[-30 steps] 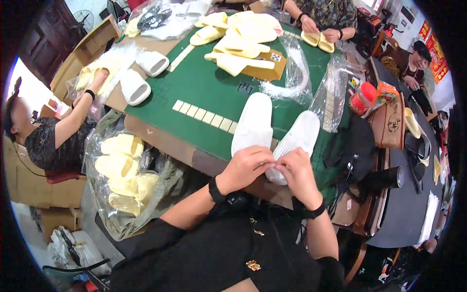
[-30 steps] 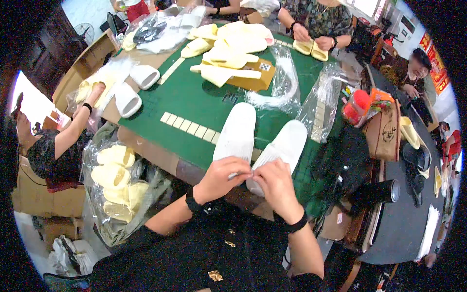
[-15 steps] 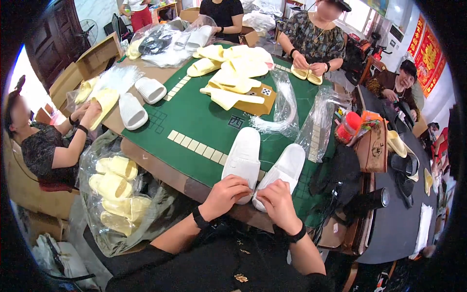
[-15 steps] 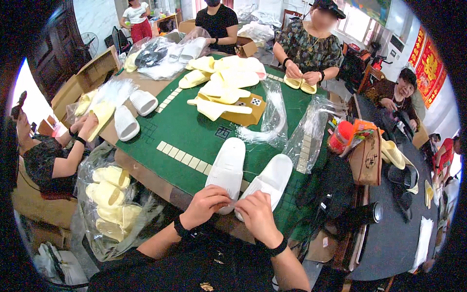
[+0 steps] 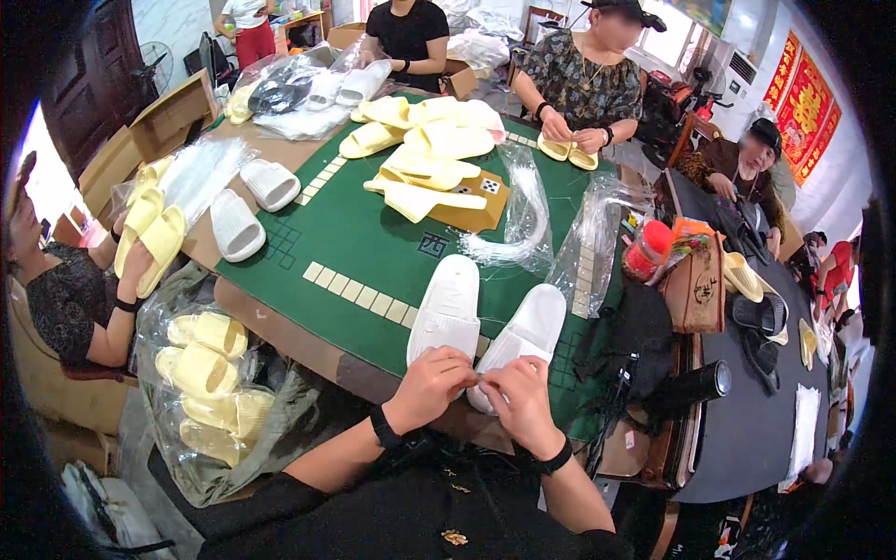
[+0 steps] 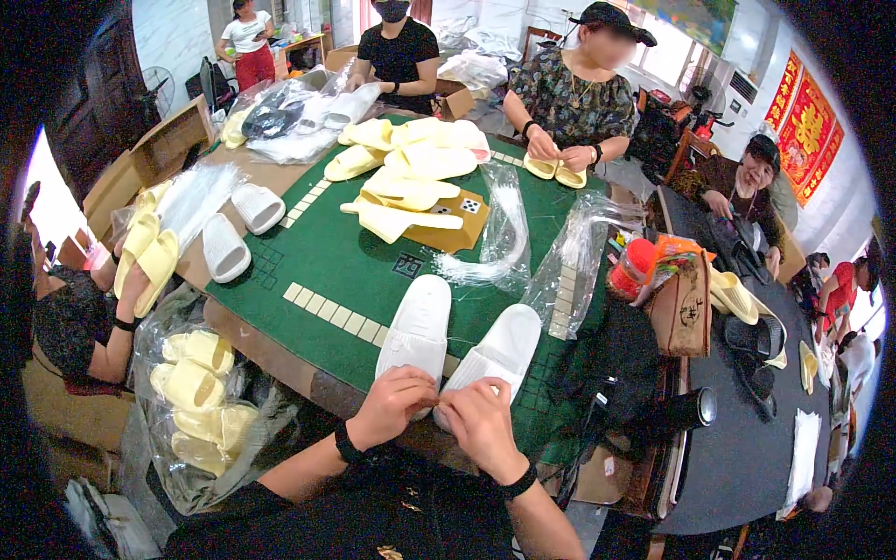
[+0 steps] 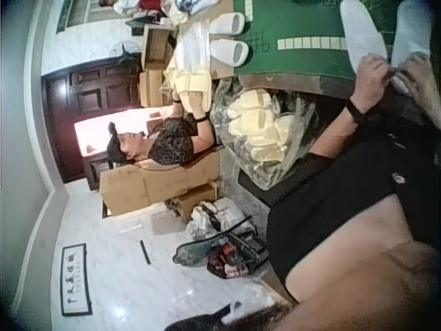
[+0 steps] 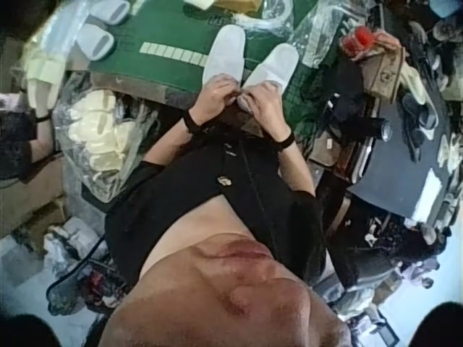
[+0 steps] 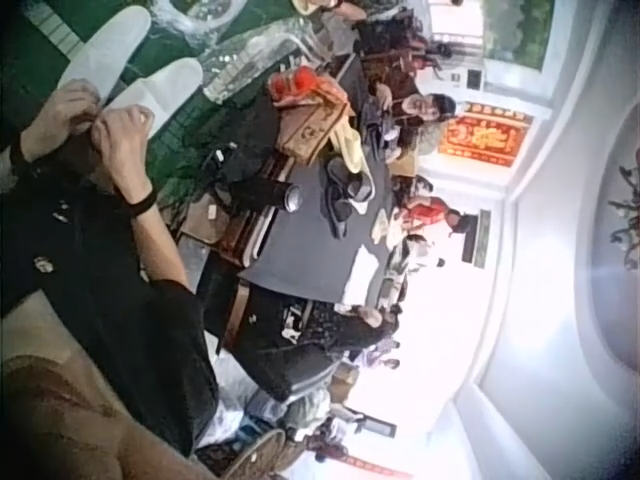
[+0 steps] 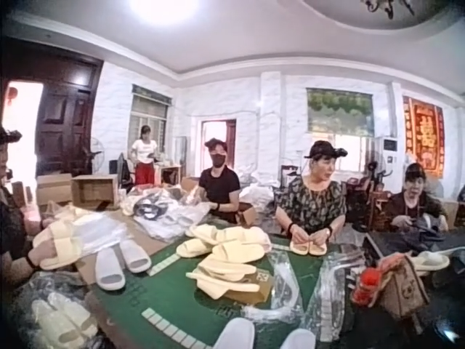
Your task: Assembling and packaging various types of slippers at a shared workstation.
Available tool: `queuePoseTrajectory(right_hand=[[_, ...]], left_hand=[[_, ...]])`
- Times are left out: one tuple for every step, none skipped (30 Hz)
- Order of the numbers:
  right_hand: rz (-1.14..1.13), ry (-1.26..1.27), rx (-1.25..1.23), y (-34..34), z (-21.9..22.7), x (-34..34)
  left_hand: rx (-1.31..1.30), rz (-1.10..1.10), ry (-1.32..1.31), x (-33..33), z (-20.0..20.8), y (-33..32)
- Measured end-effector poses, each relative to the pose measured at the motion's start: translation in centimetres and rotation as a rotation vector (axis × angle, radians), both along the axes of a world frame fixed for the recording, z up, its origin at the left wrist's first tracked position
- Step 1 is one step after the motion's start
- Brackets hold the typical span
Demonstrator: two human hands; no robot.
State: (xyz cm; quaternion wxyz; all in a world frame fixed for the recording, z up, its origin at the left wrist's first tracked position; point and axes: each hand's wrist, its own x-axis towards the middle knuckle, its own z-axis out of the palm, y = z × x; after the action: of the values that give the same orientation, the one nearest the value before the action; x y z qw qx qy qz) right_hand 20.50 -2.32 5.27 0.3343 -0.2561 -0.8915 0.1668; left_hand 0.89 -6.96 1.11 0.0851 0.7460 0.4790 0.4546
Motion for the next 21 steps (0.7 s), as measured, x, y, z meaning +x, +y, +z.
queuePoseTrajectory(right_hand=[[-0.013,0.013,0.017,-0.1,0.3,-0.1],[-0.025,0.026,0.030,-0.2,0.4,-0.2],[-0.020,0.024,0.024,-0.2,0.3,-0.2],[-0.023,0.051,0.030,-0.1,0.2,-0.1],[-0.026,0.078,0.037,0.0,0.1,-0.1],[-0.030,0.089,0.021,0.0,0.3,-0.1],[-0.025,0.087,0.014,0.1,0.1,-0.2],[-0.015,0.098,-0.016,0.1,-0.1,-0.2],[-0.005,0.110,-0.046,0.1,-0.1,-0.3],[-0.002,0.109,-0.050,0.1,-0.2,-0.4],[0.003,0.111,-0.072,0.0,-0.2,-0.4],[0.009,0.114,-0.093,0.0,-0.3,-0.4],[0.009,0.113,-0.096,0.0,-0.5,-0.4],[0.005,0.114,-0.087,0.0,-0.6,-0.4],[0.002,0.115,-0.078,0.0,-0.7,-0.3],[0.000,0.115,-0.078,0.0,-0.6,-0.1],[-0.003,0.110,-0.075,0.0,-0.5,0.0],[-0.006,0.106,-0.071,-0.1,-0.4,0.0],[-0.006,0.106,-0.073,0.0,-0.3,-0.1],[-0.015,0.109,-0.062,0.0,-0.2,0.0],[-0.025,0.113,-0.050,-0.1,-0.2,0.0]], left_hand=[[0.002,0.009,0.007,0.0,0.2,0.0],[-0.003,0.013,0.005,0.0,0.3,-0.1],[0.002,0.015,-0.002,0.0,0.4,0.0],[0.007,0.017,-0.010,0.0,0.5,-0.1],[0.001,0.022,-0.012,0.0,0.7,-0.1],[0.011,0.023,-0.021,-0.1,0.8,-0.1],[0.020,0.023,-0.030,-0.1,0.8,-0.2],[0.016,0.027,-0.031,0.0,0.9,-0.3],[0.020,0.024,-0.033,0.0,1.0,-0.4],[0.024,0.021,-0.035,0.1,1.1,-0.5],[0.021,0.022,-0.036,0.1,1.0,-0.4],[0.019,0.018,-0.016,0.0,0.9,-0.4],[0.016,0.013,0.004,0.0,0.8,-0.4],[0.016,0.012,0.003,0.1,0.7,-0.4],[0.010,0.017,0.007,0.1,0.7,-0.4],[0.005,0.021,0.012,0.1,0.7,-0.4],[0.002,0.022,0.012,0.0,0.6,-0.5],[0.005,0.025,0.015,-0.1,0.5,-0.4],[0.009,0.027,0.018,-0.1,0.5,-0.4],[0.007,0.024,0.017,-0.1,0.5,-0.4],[0.011,0.023,0.015,0.0,0.5,-0.3]])
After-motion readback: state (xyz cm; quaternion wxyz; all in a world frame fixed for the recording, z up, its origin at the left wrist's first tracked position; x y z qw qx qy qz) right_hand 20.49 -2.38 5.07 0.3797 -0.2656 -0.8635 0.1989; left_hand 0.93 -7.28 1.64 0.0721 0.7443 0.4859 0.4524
